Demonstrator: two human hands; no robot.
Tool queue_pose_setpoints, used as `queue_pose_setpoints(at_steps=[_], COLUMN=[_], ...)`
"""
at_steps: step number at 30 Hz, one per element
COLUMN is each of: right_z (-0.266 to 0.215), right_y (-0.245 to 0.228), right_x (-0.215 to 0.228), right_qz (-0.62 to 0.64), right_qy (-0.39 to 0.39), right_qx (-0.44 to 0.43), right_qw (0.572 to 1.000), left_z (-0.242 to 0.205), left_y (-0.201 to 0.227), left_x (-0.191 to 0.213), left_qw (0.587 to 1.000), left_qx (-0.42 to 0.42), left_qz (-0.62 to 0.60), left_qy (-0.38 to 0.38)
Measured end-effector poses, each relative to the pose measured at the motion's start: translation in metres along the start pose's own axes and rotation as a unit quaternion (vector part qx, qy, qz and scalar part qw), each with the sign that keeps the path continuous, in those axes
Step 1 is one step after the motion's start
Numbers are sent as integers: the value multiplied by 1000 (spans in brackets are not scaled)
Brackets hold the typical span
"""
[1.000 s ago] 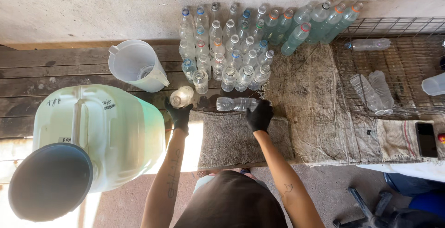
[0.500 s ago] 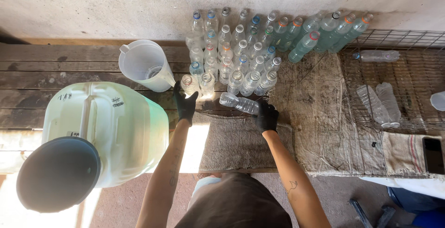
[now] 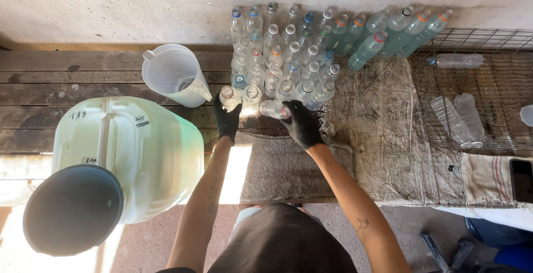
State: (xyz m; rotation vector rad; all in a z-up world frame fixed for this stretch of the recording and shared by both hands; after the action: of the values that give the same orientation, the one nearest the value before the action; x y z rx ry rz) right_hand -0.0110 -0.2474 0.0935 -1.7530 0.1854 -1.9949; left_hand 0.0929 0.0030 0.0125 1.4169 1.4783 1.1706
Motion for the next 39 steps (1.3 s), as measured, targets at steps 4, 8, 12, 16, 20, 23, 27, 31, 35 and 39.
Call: queue_pose_setpoints(at_steps=[4, 8, 12, 16, 20, 23, 27, 31, 35, 39], right_z=[28, 47, 57, 63, 59, 55, 48, 39, 36, 33], right_y=[-24, -38, -38, -39, -48, -49, -46, -47, -47, -48], right_x=[7, 9, -7, -16, -5, -1, 0, 1, -3, -8], right_qz=[-18, 11, 20, -13, -16, 1, 27, 71, 85, 79], right_qy=[-14, 1, 39, -15, 12, 21, 29, 23, 28, 69], right_qx=[-25, -20, -27, -79, -70, -62, -57, -55, -50, -31], right_qw=[999, 1000, 999, 997, 997, 998, 998, 996, 995, 994], left_z=[1, 7, 15, 21, 24, 27, 41, 50, 49, 33], left_y=[0, -18, -35, -21, -18, -17, -21, -41, -57, -42], left_x=[-2, -2, -2, -5, -6, -7, -4, -2, -1, -2], left_qw=[1000, 1000, 999, 998, 996, 994, 985, 988, 988, 994], left_qx=[15, -6, -11, -35, -43, -36, 5, -8, -11, -3], left_qz=[7, 4, 28, 53, 79, 100, 167, 152, 151, 110], left_qy=[-5, -2, 17, 19, 6, -7, -33, -36, -42, -28])
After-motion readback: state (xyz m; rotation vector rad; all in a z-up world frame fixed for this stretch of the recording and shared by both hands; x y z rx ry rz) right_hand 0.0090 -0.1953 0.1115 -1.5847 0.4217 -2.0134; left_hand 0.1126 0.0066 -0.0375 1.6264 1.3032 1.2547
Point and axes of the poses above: each hand's wrist, its own z-axis towards the middle knuckle, its own x-axis out of the back of the hand, y = z × x, the point moved 4 cm from there along z, towards the middle knuckle, and after that the axes turned 13 degrees about -y, right-handed, at the moved point
